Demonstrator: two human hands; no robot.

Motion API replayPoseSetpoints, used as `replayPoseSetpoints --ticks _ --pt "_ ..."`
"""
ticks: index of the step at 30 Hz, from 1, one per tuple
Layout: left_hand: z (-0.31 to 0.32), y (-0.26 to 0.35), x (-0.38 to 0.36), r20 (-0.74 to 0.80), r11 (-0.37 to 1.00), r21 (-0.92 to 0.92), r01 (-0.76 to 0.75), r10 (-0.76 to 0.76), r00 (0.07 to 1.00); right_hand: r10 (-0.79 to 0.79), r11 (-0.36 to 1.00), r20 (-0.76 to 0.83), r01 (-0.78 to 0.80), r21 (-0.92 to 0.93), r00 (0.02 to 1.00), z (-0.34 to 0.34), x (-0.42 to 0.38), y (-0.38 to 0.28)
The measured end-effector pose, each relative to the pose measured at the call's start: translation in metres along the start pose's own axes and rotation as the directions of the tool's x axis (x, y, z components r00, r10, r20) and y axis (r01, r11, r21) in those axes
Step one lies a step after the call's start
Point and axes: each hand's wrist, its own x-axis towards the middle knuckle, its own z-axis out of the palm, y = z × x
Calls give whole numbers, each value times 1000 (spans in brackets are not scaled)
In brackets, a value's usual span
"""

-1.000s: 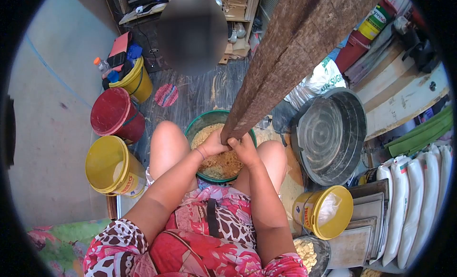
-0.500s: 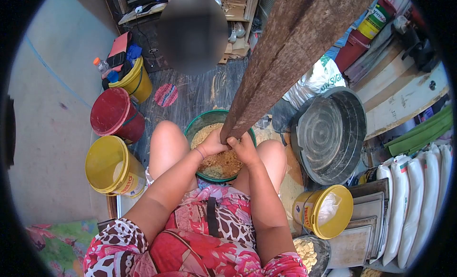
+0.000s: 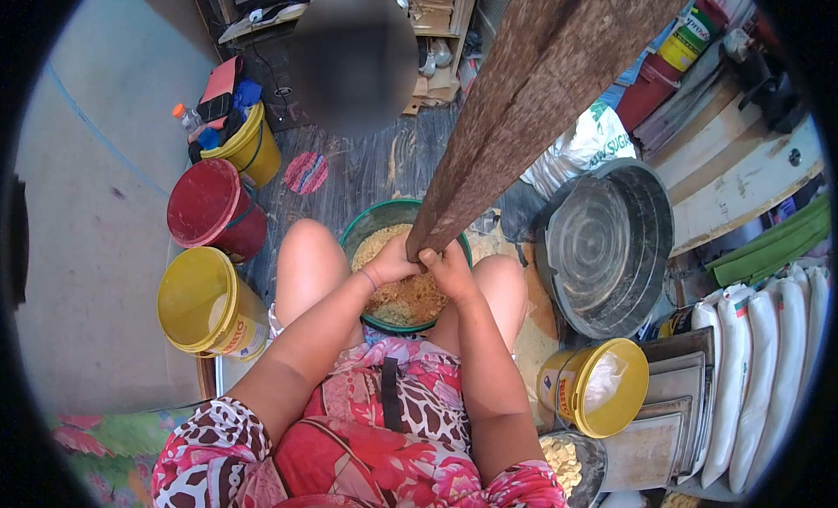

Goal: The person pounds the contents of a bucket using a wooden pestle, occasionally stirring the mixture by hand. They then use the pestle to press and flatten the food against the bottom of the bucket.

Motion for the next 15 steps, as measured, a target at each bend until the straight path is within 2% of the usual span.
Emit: replayPoseSetpoints --ticks 15 --pt "0 -8 4 3 1000 -13 -20 20 1000 -27 1000 7 27 8 1000 0 1 -4"
